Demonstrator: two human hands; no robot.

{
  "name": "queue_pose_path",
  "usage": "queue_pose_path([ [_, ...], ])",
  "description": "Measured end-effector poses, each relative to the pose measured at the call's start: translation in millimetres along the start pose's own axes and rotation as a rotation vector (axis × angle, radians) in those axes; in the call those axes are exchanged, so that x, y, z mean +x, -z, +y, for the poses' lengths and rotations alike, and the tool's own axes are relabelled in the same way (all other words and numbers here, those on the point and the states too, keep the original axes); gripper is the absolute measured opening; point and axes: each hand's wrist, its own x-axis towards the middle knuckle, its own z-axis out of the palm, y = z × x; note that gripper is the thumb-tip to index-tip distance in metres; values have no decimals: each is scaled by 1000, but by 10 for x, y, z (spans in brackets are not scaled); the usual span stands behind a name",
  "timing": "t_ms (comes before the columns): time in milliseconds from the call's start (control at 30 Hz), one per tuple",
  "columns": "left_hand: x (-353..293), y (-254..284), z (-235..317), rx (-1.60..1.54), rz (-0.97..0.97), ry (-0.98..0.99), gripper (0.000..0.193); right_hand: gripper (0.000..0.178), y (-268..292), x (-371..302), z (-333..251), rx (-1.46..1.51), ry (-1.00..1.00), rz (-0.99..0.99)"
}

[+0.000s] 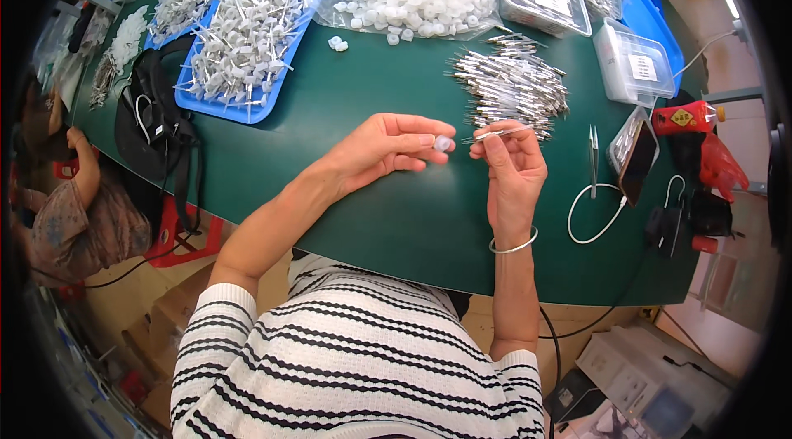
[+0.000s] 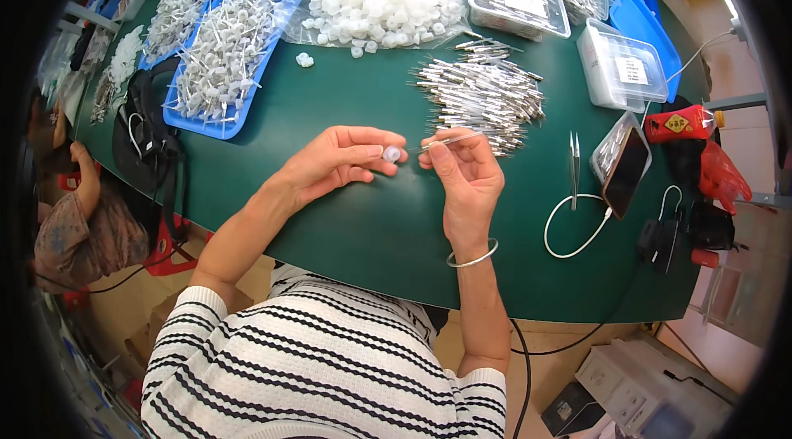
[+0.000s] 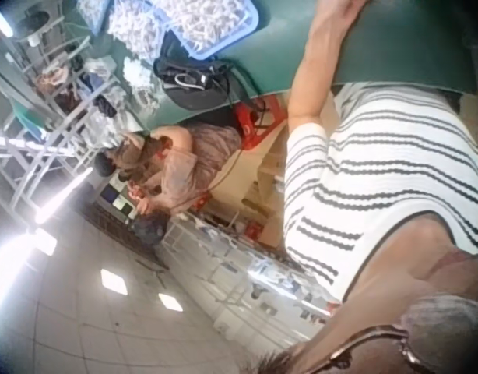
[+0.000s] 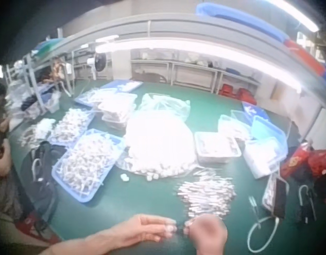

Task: The person repeatedly picks up small white plastic caps and metal rods from a green workbench. They insert the metal rods into the caps by hand and place the assembled units into a blue tray.

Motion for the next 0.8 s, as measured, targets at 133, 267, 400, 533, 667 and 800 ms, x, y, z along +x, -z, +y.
queue_pose_path([
  [133, 54, 108, -55, -90, -19, -25, 32, 12, -122, 41, -36, -53, 94, -39],
  [267, 56, 131, -70, -101, -24, -59, 32, 12, -141, 25, 43, -65, 97, -40],
  [400, 56, 123, -63, -79, 19, -67, 32, 12, -143, -16, 98, -88, 93, -41],
  [533, 58, 85, -71, -82, 11, -60, 32, 12, -176, -46, 182, -101, 97, -44],
  [667, 68, 104, -102, -46, -2, -83, 32, 12, -198, -55, 211, -106, 84, -27],
  [800, 68, 113, -102, -60, 7, -68, 29, 12, -205, -59, 176, -98, 88, -15],
])
